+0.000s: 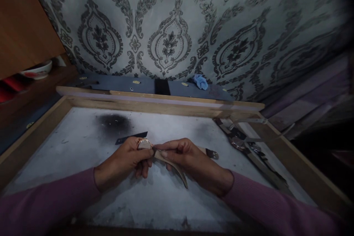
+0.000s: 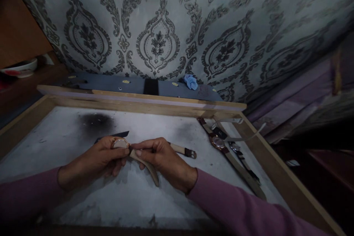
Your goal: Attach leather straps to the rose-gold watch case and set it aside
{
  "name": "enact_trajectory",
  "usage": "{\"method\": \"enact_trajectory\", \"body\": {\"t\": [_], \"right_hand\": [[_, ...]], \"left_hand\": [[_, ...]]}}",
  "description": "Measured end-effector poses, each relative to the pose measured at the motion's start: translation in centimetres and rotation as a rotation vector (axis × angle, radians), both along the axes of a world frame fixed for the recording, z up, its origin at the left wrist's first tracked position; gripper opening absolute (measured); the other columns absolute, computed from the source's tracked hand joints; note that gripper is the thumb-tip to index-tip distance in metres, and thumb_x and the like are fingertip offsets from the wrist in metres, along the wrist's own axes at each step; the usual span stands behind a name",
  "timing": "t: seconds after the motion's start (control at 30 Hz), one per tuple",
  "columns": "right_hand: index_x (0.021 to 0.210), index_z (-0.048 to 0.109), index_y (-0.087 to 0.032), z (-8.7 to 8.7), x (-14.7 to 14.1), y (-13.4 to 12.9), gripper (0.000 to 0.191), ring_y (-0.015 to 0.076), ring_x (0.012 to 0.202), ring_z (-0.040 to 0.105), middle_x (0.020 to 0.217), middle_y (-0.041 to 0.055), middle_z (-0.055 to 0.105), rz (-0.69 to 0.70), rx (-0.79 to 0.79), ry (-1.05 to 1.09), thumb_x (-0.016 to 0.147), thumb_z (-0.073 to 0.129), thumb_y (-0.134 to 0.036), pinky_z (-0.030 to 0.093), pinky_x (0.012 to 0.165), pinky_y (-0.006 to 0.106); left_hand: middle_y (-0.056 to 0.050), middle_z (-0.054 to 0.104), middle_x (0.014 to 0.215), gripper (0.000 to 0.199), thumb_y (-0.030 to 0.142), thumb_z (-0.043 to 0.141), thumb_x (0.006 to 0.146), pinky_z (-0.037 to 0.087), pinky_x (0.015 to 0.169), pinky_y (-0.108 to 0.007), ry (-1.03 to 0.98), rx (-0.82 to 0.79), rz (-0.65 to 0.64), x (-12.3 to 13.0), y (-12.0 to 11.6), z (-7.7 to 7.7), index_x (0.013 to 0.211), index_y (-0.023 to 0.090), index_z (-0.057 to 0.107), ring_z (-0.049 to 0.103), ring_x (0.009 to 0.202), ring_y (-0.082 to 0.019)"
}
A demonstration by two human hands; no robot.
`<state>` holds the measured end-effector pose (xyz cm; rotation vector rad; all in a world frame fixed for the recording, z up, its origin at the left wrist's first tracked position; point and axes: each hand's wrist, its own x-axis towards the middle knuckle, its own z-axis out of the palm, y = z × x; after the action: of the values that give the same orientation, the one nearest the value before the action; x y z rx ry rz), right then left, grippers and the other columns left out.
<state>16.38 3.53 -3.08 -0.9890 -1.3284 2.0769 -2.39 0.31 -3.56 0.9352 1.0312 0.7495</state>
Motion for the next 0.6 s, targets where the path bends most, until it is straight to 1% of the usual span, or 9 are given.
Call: {"method": "enact_trajectory", "body": {"t": [0.13, 0.3, 0.47, 0.6], "right_hand": [[0.094, 0.076, -0.016, -0.01, -0.11, -0.26, 0.028, 0.0067, 0.059, 0.052, 0.075, 0.0015, 0.068, -0.037, 0.003, -0.003, 0.072, 0.079, -0.033, 0.042, 0.056, 0.019], [0.100, 0.068, -0.016, -0.30, -0.22, -0.48, 0.038, 0.0060, 0.052, 0.051, 0.060, -0.0038, 0.061, -0.056, -0.048, -0.006, 0.071, 0.079, -0.038, 0.039, 0.051, 0.017], [0.092, 0.068, -0.014, -0.54, -0.32, -0.52, 0.034, 0.0063, 0.053, 0.053, 0.065, -0.0009, 0.064, -0.067, 0.011, -0.006, 0.071, 0.079, -0.039, 0.040, 0.051, 0.018], [0.087, 0.070, -0.015, -0.35, -0.37, -0.60, 0.029, 0.0059, 0.052, 0.051, 0.063, -0.0015, 0.062, -0.051, 0.099, -0.019, 0.074, 0.075, -0.040, 0.039, 0.050, 0.018]], "left_hand": [[0.002, 0.055, 0.043, 0.027, 0.036, 0.065, 0.075, 0.030, 0.031, -0.015, 0.004, 0.010, 0.024, -0.01, 0.09, -0.13, 0.059, 0.015, 0.056, 0.048, 0.033, -0.007], [0.003, 0.054, 0.040, 0.030, 0.038, 0.066, 0.073, 0.028, 0.031, -0.015, 0.003, 0.009, 0.025, 0.15, 0.09, 0.23, 0.057, 0.016, 0.055, 0.046, 0.032, -0.007], [0.003, 0.053, 0.040, 0.029, 0.038, 0.066, 0.074, 0.028, 0.030, -0.016, -0.005, 0.003, 0.034, 0.18, -0.01, 0.32, 0.057, 0.016, 0.055, 0.045, 0.032, -0.006], [0.002, 0.054, 0.042, 0.027, 0.036, 0.066, 0.074, 0.028, 0.031, -0.016, -0.009, 0.009, 0.030, 0.09, 0.12, 0.22, 0.059, 0.016, 0.055, 0.046, 0.032, -0.007]]}}
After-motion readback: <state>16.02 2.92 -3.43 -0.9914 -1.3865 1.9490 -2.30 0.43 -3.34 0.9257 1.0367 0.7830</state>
